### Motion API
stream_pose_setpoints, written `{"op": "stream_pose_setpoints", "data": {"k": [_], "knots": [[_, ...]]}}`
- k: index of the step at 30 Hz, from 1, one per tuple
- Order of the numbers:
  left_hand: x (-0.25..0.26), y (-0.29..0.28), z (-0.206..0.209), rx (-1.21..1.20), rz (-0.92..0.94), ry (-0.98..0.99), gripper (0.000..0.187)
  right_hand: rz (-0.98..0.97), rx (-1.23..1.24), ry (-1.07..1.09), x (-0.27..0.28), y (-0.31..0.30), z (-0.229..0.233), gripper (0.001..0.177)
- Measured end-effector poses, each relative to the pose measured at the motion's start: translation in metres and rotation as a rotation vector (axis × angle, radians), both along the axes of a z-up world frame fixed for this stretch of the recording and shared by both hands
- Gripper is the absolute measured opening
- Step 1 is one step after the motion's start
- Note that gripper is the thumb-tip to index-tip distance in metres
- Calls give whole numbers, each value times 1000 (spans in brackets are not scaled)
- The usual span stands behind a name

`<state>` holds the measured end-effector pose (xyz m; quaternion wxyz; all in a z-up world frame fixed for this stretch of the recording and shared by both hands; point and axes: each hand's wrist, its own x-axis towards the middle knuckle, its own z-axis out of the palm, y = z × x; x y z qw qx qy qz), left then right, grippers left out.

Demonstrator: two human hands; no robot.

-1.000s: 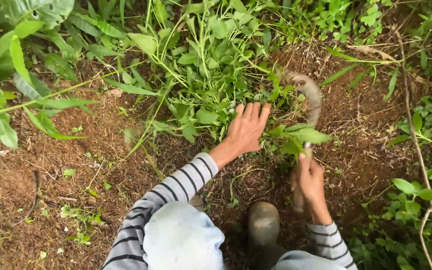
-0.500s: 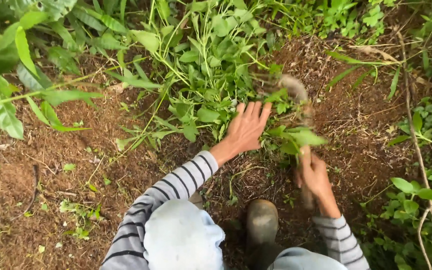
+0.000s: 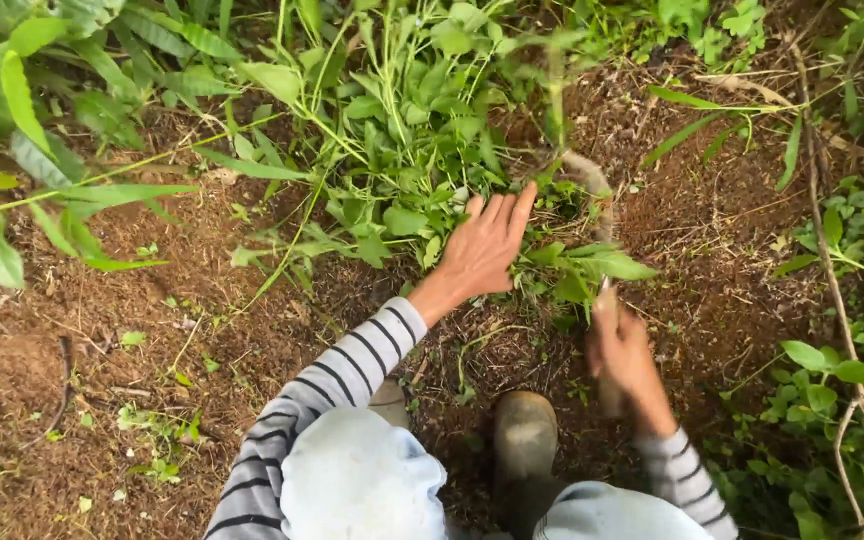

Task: The person uses a sickle to cut weeds and grass at the base of plants in a garden. They gather the cut vegetation with their left hand and continue clearing the area around the base of the plants.

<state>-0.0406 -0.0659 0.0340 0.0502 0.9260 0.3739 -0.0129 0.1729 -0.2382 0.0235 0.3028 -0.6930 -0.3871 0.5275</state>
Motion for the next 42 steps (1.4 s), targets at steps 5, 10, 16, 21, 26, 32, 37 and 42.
{"op": "stream_pose_setpoints", "data": {"k": [5,10,16,21,26,32,37,42], "knots": [[6,12,-10,3,-137,50,117,-268,83,52,-19,1,8,47],[20,33,-27,22,-272,122,101,-453,47,103,8,39,12,45],[37,63,92,158,-548,262,114,-221,-68,140,-49,-31,6,53],[81,103,61,-131,-573,412,164,-581,187,140,-61,-34,-13,43],[74,87,47,-263,-442,338,143,-849,171,305,-25,-30,-4,36],[32,41,33,-66,-458,241,121,-597,129,250,-21,-16,-1,33],[-23,-22,25,48,-458,165,98,-464,60,224,-16,28,5,42],[-47,-41,7,209,-182,32,35,-214,-31,147,-29,-56,-19,54]]}}
